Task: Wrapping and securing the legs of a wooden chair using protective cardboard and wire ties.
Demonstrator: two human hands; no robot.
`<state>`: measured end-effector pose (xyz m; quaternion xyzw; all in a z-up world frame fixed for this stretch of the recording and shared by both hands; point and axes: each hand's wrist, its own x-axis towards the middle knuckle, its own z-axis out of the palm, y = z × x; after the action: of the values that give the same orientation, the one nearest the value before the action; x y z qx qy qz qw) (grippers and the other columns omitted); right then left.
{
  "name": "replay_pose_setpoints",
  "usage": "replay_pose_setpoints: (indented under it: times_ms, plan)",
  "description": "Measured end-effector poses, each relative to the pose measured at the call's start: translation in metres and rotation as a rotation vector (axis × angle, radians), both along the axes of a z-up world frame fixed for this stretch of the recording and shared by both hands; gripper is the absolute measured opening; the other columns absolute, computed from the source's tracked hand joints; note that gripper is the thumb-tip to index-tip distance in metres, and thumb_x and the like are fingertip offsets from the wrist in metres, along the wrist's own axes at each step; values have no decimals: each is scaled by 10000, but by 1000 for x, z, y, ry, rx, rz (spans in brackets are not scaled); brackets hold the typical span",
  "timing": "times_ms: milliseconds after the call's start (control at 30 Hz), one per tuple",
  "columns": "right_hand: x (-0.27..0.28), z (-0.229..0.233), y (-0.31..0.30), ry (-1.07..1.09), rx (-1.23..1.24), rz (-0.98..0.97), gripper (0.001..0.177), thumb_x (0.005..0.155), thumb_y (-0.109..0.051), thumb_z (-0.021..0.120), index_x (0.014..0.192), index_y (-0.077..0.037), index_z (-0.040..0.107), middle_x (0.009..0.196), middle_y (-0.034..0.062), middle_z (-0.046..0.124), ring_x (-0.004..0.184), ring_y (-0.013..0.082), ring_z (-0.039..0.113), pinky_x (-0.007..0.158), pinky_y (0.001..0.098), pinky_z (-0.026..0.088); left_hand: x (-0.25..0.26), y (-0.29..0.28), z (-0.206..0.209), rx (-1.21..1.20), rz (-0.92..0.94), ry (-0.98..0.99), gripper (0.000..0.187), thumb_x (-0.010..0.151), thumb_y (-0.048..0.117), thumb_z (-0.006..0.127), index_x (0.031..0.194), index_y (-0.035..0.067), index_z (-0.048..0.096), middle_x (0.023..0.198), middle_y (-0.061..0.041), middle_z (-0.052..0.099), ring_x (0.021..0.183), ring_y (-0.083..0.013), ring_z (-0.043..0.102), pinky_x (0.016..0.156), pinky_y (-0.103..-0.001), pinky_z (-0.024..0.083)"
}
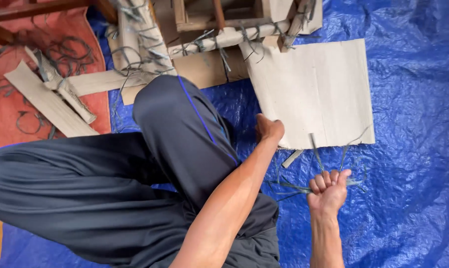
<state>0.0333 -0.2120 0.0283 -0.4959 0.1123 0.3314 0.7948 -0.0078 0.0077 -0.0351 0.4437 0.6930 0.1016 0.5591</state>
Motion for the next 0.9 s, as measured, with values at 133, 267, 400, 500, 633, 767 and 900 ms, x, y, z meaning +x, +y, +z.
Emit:
replay_pose_setpoints:
  times_ms: [133, 267, 400, 500, 633, 767, 900]
  plan:
    - [23, -45, 1, 131, 62, -73, 593, 1147, -551, 363, 670, -204, 300, 588, -72, 197, 476, 81, 137, 411, 266, 119, -2, 4, 24, -83, -62, -18, 558, 859, 191, 657, 1345, -2, 463, 1312, -277, 593, 1214, -445, 594, 1044, -503, 471]
    - [42, -67, 9, 115, 22, -146, 574, 1134, -531, 343, 676, -188, 302, 597, -57, 208, 481, 92, 150, 420, 271, 118, -7, -11, 19, 324, -99, 203, 712, 744, 165, 749, 1326, -78, 418, 1338, -306, 525, 1233, -438, 509, 1014, -559, 371]
    - [62, -86, 27, 118, -51, -217, 547, 1115, -516, 343, 686, -177, 317, 594, -47, 220, 474, 99, 157, 410, 284, 115, -11, -47, -10, 285, -1025, 184, 352, 831, 199, 727, 1147, 42, 725, 1252, -199, 698, 1211, -375, 651, 1016, -548, 501]
    - [50, -84, 44, 111, -47, -100, 546, 1114, -528, 346, 698, -176, 329, 589, -48, 212, 471, 96, 152, 403, 280, 111, -22, -91, -21, 1, -1392, 95, 350, 735, 203, 815, 1057, 72, 773, 1135, -173, 749, 1075, -319, 724, 886, -478, 589]
    - [58, -100, 31, 122, 1, -118, 536, 1120, -523, 355, 712, -177, 326, 595, -48, 221, 472, 100, 161, 410, 281, 136, -24, -122, -60, -161, -1381, -110, 259, 762, 155, 752, 987, 30, 784, 1039, -189, 789, 971, -313, 784, 814, -441, 642]
    - [96, -146, -10, 173, 24, -213, 491, 1130, -523, 358, 797, -163, 337, 635, -38, 251, 497, 104, 207, 424, 273, 168, -25, -121, -40, 6, -1254, -59, 176, 862, 121, 708, 993, 35, 787, 1058, -202, 779, 993, -346, 764, 822, -459, 622]
    - [117, -177, -52, 156, -127, -322, 480, 1131, -552, 378, 824, -192, 300, 635, -40, 230, 499, 101, 251, 431, 262, 200, -12, -124, -20, 43, -1229, 45, 189, 920, 150, 662, 1024, 52, 786, 1136, -224, 746, 1081, -366, 723, 886, -488, 579]
